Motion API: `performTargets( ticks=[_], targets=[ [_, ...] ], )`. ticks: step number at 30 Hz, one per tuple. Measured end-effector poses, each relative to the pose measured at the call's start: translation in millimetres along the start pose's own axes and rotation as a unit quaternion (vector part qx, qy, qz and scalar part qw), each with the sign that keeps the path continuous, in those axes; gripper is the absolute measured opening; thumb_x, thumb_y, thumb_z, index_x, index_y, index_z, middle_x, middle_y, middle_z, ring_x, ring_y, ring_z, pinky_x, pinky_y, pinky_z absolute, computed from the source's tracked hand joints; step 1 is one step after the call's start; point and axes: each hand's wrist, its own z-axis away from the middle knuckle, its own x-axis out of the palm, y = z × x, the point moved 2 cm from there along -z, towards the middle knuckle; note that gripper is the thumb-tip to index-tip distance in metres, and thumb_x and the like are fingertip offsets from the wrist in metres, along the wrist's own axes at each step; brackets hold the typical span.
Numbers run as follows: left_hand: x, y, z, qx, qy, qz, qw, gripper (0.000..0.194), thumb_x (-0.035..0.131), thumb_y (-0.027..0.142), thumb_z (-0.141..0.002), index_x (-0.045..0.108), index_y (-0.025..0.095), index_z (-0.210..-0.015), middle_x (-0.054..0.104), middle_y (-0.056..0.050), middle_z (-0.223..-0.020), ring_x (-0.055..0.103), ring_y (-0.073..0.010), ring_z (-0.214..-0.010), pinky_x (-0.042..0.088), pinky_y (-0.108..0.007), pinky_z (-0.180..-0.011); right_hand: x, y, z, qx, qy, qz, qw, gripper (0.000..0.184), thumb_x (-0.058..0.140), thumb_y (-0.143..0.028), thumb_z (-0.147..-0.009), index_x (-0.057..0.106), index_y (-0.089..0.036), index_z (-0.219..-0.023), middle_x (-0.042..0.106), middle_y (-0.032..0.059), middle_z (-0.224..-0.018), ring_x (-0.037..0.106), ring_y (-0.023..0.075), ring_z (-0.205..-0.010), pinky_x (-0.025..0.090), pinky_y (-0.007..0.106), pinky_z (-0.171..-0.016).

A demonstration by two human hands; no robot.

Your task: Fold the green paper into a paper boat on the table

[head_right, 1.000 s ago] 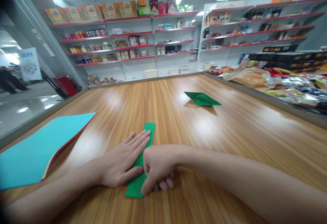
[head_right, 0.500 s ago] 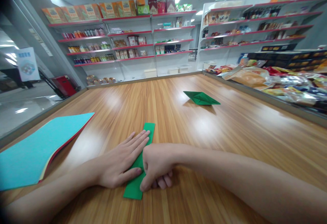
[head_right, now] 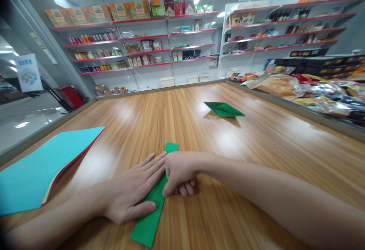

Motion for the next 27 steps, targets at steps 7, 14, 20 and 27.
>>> performTargets(
  ticks=[7,14,20,27],
  targets=[
    [-1.3,4.5,0.7,-0.007,-0.021,0.007,1.0,0.087,0.043,0.052,-0.089,0.002,0.004,-0.149,-0.008,-0.019,-0.152,-0.007,-0.0303,-0.142,0.003,-0.051,-0.115,-15.2,13.8,-0.8,0.024,0.035,-0.002,0.999,0.022,0.059,-0.03,-0.07,0.058,-0.013,-0.058,0.057,-0.0012,-0.046,0.053,0.0109,-0.037,0.043,0.02,-0.035],
    [0.6,5.8,1.1,-0.005,-0.022,0.009,1.0,0.085,0.041,0.053,-0.089,0.004,0.004,-0.149,-0.008,-0.019,-0.153,-0.008,-0.0309,-0.141,0.003,-0.053,-0.115,-37.0,28.9,-1.7,0.035,0.082,-0.035,0.995,0.026,0.061,-0.034,-0.071,0.058,-0.012,-0.058,0.058,-0.0012,-0.045,0.053,0.0105,-0.036,0.04,0.018,-0.034],
    [2.3,9.7,2.0,0.001,-0.021,0.012,1.0,0.085,0.041,0.052,-0.09,0.003,0.004,-0.149,-0.008,-0.019,-0.152,-0.007,-0.0315,-0.141,0.003,-0.053,-0.115,-57.5,53.9,-3.3,0.071,0.194,-0.057,0.977,0.024,0.058,-0.028,-0.072,0.059,-0.011,-0.055,0.058,0.0017,-0.043,0.055,0.0118,-0.036,0.044,0.019,-0.036],
    [4.4,13.0,2.5,0.033,0.003,0.029,0.999,0.089,0.048,0.051,-0.087,0.001,0.009,-0.15,-0.005,-0.018,-0.153,-0.002,-0.0336,-0.142,0.005,-0.055,-0.115,-66.5,63.8,3.2,0.069,0.285,-0.045,0.955,0.026,0.054,-0.03,-0.075,0.055,-0.012,-0.055,0.054,0.0005,-0.042,0.053,0.0109,-0.035,0.038,0.018,-0.032]
  ],
)
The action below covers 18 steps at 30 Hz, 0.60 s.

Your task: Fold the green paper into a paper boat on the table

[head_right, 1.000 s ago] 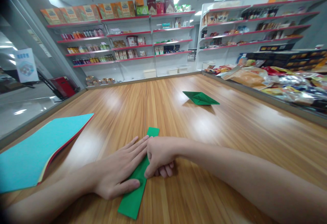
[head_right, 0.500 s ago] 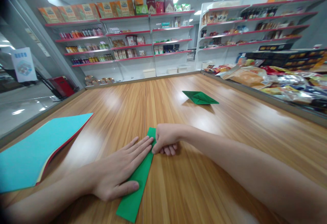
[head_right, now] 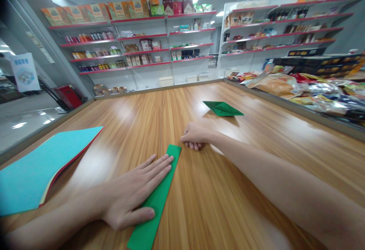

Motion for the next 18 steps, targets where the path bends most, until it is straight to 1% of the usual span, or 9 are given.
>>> performTargets(
  ticks=[1,2,4,5,8,10,13,18],
  targets=[
    [0.1,-0.7,0.0,0.001,0.005,0.001,1.0,0.089,0.048,0.051,-0.087,0.001,0.01,-0.15,-0.005,-0.017,-0.153,-0.002,-0.0337,-0.142,0.005,-0.055,-0.115,2.2,-3.5,4.4,-0.018,-0.037,0.0,0.999,0.028,0.055,-0.034,-0.074,0.056,-0.012,-0.056,0.054,0.0002,-0.042,0.053,0.0108,-0.036,0.039,0.018,-0.032],
    [0.2,-1.5,0.0,0.002,0.008,0.002,1.0,0.089,0.048,0.051,-0.087,0.0,0.011,-0.15,-0.005,-0.016,-0.153,-0.001,-0.0337,-0.142,0.006,-0.055,-0.115,5.7,-7.9,9.6,-0.036,-0.089,0.001,0.995,0.031,0.057,-0.039,-0.074,0.057,-0.012,-0.057,0.055,0.0002,-0.042,0.052,0.0106,-0.036,0.039,0.018,-0.033],
    [0.0,-3.2,-0.5,0.004,0.009,0.006,1.0,0.089,0.048,0.051,-0.087,0.0,0.011,-0.15,-0.005,-0.016,-0.153,-0.001,-0.0336,-0.142,0.007,-0.056,-0.114,14.9,-17.6,20.8,-0.055,-0.201,0.031,0.978,0.035,0.062,-0.046,-0.069,0.059,-0.012,-0.06,0.056,-0.0003,-0.045,0.052,0.0101,-0.036,0.041,0.019,-0.034],
    [-0.2,-3.9,-0.8,0.005,0.009,0.008,1.0,0.089,0.048,0.051,-0.087,0.0,0.011,-0.15,-0.004,-0.016,-0.153,-0.001,-0.0336,-0.142,0.007,-0.056,-0.114,18.7,-22.1,25.1,-0.054,-0.22,0.048,0.973,0.034,0.063,-0.045,-0.067,0.059,-0.012,-0.06,0.056,-0.0012,-0.045,0.051,0.01,-0.036,0.041,0.019,-0.034],
    [-0.8,-5.3,-1.7,0.004,0.006,0.009,1.0,0.088,0.049,0.05,-0.087,0.001,0.01,-0.15,-0.004,-0.017,-0.153,-0.001,-0.0337,-0.142,0.007,-0.056,-0.114,26.9,-30.9,30.3,-0.05,-0.225,0.068,0.971,0.024,0.059,-0.035,-0.067,0.059,-0.012,-0.059,0.054,-0.0027,-0.043,0.05,0.0095,-0.034,0.042,0.019,-0.034],
    [-0.8,-5.7,-1.9,0.0,0.005,0.009,1.0,0.088,0.048,0.051,-0.087,0.001,0.01,-0.15,-0.004,-0.017,-0.153,0.0,-0.0334,-0.142,0.006,-0.056,-0.114,28.4,-30.7,27.3,-0.046,-0.219,0.062,0.973,0.023,0.058,-0.034,-0.068,0.059,-0.012,-0.059,0.055,-0.0025,-0.044,0.051,0.0091,-0.034,0.042,0.018,-0.034],
    [-0.2,-5.7,-1.8,0.002,0.008,0.013,1.0,0.088,0.048,0.051,-0.087,0.001,0.01,-0.15,-0.003,-0.017,-0.153,0.0,-0.0335,-0.142,0.006,-0.056,-0.114,23.7,-22.5,17.8,-0.036,-0.203,0.041,0.978,0.028,0.059,-0.037,-0.069,0.058,-0.012,-0.058,0.055,-0.0023,-0.043,0.051,0.0087,-0.034,0.041,0.017,-0.034],
    [1.2,-4.8,-0.2,0.007,0.014,0.019,1.0,0.088,0.049,0.05,-0.087,0.001,0.011,-0.15,-0.003,-0.017,-0.153,0.001,-0.0343,-0.142,0.006,-0.057,-0.114,10.8,-5.8,4.8,-0.033,-0.196,0.009,0.98,0.035,0.065,-0.045,-0.069,0.058,-0.012,-0.06,0.056,-0.002,-0.044,0.051,0.0083,-0.034,0.038,0.016,-0.033]
  ],
)
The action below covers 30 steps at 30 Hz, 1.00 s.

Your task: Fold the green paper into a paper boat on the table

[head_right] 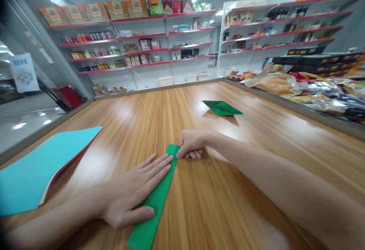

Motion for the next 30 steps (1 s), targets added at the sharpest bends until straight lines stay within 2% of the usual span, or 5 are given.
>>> performTargets(
  ticks=[5,12,21,28,30],
  targets=[
    [0.2,1.5,1.3,0.01,0.007,0.003,1.0,0.089,0.049,0.05,-0.087,0.0,0.013,-0.15,-0.003,-0.017,-0.153,0.001,-0.0348,-0.141,0.006,-0.058,-0.114,-9.6,8.4,-1.0,0.007,0.041,-0.033,0.999,0.033,0.065,-0.042,-0.07,0.057,-0.012,-0.058,0.056,-0.0008,-0.044,0.052,0.0089,-0.036,0.04,0.017,-0.035],
    [5.3,-4.9,0.7,0.002,0.04,0.004,0.999,0.088,0.05,0.05,-0.087,-0.001,0.016,-0.151,0.0,-0.016,-0.154,0.002,-0.0345,-0.142,0.006,-0.058,-0.113,-15.3,13.0,-4.7,0.041,0.259,-0.02,0.965,0.03,0.052,-0.033,-0.082,0.052,-0.014,-0.059,0.053,0.0002,-0.046,0.048,0.0092,-0.033,0.033,0.02,-0.033],
    [7.1,-20.5,-1.3,-0.084,0.151,-0.001,0.985,0.104,0.056,0.055,-0.082,-0.014,0.016,-0.149,-0.003,-0.017,-0.156,-0.001,-0.0335,-0.143,0.014,-0.058,-0.113,16.9,-18.6,-9.6,-0.122,0.444,0.094,0.883,0.034,0.056,-0.049,-0.082,0.057,-0.015,-0.078,0.065,0.0065,-0.077,0.06,0.015,-0.068,0.039,0.022,-0.056],
    [14.1,-38.4,-2.5,-0.223,0.3,0.01,0.928,0.089,0.057,0.053,-0.083,0.007,0.017,-0.147,0.015,-0.022,-0.153,0.011,-0.0356,-0.142,0.024,-0.06,-0.11,43.9,-34.8,-13.7,-0.208,0.1,-0.234,0.945,0.034,0.054,-0.043,-0.084,0.05,-0.014,-0.101,0.062,0.0002,-0.061,0.059,0.0117,-0.043,0.042,0.018,-0.036],
    [14.7,-44.1,-1.4,-0.248,0.359,0.002,0.9,0.077,0.057,0.051,-0.084,0.019,0.018,-0.142,0.02,-0.022,-0.151,0.016,-0.0362,-0.141,0.026,-0.061,-0.108,47.3,-38.1,-14.5,-0.21,0.121,-0.231,0.942,0.022,0.054,-0.035,-0.082,0.052,-0.014,-0.091,0.061,-0.0014,-0.058,0.058,0.0106,-0.04,0.041,0.016,-0.034]
  ],
)
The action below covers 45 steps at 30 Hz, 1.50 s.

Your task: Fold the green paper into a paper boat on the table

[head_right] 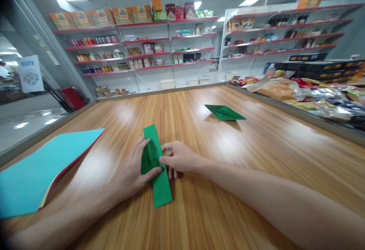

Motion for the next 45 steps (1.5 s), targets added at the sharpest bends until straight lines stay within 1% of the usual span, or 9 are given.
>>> performTargets(
  ticks=[3,6,11,16,27,31,34,41,45],
  targets=[
    [-2.8,-1.9,-1.4,-0.004,0.083,-0.006,0.997,0.059,0.058,0.046,-0.085,0.033,0.022,-0.133,0.019,-0.016,-0.152,0.017,-0.0347,-0.141,0.028,-0.06,-0.108,-2.5,-1.6,-0.8,-0.032,0.149,-0.008,0.988,0.018,0.052,-0.033,-0.082,0.05,-0.015,-0.079,0.058,-0.003,-0.056,0.057,0.0101,-0.04,0.042,0.016,-0.034],
    [-6.3,3.4,-3.0,0.033,0.071,0.002,0.997,0.049,0.054,0.039,-0.088,0.04,0.025,-0.133,0.015,-0.009,-0.155,0.012,-0.0328,-0.143,0.026,-0.058,-0.11,-3.4,-5.6,2.4,-0.085,0.228,-0.035,0.969,0.025,0.05,-0.04,-0.085,0.052,-0.015,-0.084,0.06,-0.0008,-0.064,0.061,0.0117,-0.049,0.05,0.02,-0.04],
    [-13.5,9.7,-5.0,0.053,0.008,0.143,0.988,0.056,0.054,0.037,-0.089,0.037,0.025,-0.142,0.024,-0.009,-0.153,0.026,-0.0288,-0.139,0.031,-0.05,-0.112,10.9,-15.1,11.4,-0.166,0.217,0.043,0.961,0.041,0.052,-0.04,-0.088,0.054,-0.016,-0.12,0.066,0.0082,-0.098,0.066,0.016,-0.076,0.056,0.023,-0.056],
    [-16.1,6.3,-4.6,-0.006,-0.001,0.351,0.936,0.047,0.055,0.035,-0.09,0.045,0.024,-0.134,0.023,-0.008,-0.153,0.033,-0.0283,-0.136,0.05,-0.041,-0.098,17.5,-19.2,13.5,-0.205,0.217,0.118,0.947,0.05,0.059,-0.039,-0.085,0.049,-0.017,-0.129,0.05,0.0145,-0.133,0.062,0.0214,-0.102,0.056,0.024,-0.062],
    [-8.1,-4.2,-10.7,-0.081,0.04,0.478,0.874,0.02,0.063,0.029,-0.084,0.046,0.019,-0.09,0.038,-0.011,-0.143,0.036,-0.0282,-0.134,0.042,-0.041,-0.102,23.0,-16.1,11.4,-0.203,0.16,0.188,0.948,0.055,0.062,-0.03,-0.081,0.044,-0.013,-0.131,0.052,0.0168,-0.131,0.055,0.0285,-0.115,0.056,0.035,-0.076],
    [-6.4,-5.4,-10.5,-0.083,0.041,0.496,0.863,0.04,0.064,0.026,-0.083,0.042,0.022,-0.116,0.041,-0.011,-0.139,0.04,-0.0269,-0.13,0.044,-0.041,-0.1,23.9,-14.9,10.7,-0.213,0.155,0.184,0.947,0.059,0.06,-0.024,-0.079,0.04,-0.013,-0.134,0.055,0.0164,-0.126,0.056,0.0279,-0.114,0.055,0.038,-0.081],
    [-5.9,-6.7,-10.0,-0.068,0.037,0.496,0.865,0.063,0.063,0.025,-0.083,0.031,0.024,-0.137,0.032,-0.012,-0.147,0.033,-0.0281,-0.135,0.042,-0.042,-0.102,24.8,-14.8,10.9,-0.223,0.148,0.168,0.949,0.068,0.061,-0.019,-0.077,0.034,-0.015,-0.139,0.051,0.0168,-0.13,0.058,0.0269,-0.111,0.055,0.038,-0.081],
    [-9.1,-8.8,-11.8,-0.068,0.068,0.516,0.851,0.069,0.061,0.021,-0.081,0.032,0.021,-0.144,0.036,-0.013,-0.147,0.039,-0.0293,-0.131,0.038,-0.043,-0.106,25.8,-18.9,12.7,-0.229,0.123,0.078,0.962,0.07,0.054,-0.015,-0.082,0.022,-0.022,-0.143,0.052,0.0125,-0.129,0.062,0.0195,-0.099,0.058,0.03,-0.068],
    [-9.4,-11.5,-12.2,-0.072,0.08,0.522,0.846,0.062,0.058,0.018,-0.083,0.038,0.023,-0.142,0.045,-0.01,-0.141,0.043,-0.0262,-0.13,0.036,-0.04,-0.108,23.9,-15.3,11.2,-0.222,0.127,0.079,0.963,0.074,0.053,-0.016,-0.084,0.016,-0.027,-0.146,0.04,0.0126,-0.142,0.06,0.0193,-0.103,0.059,0.029,-0.067]
  ],
)
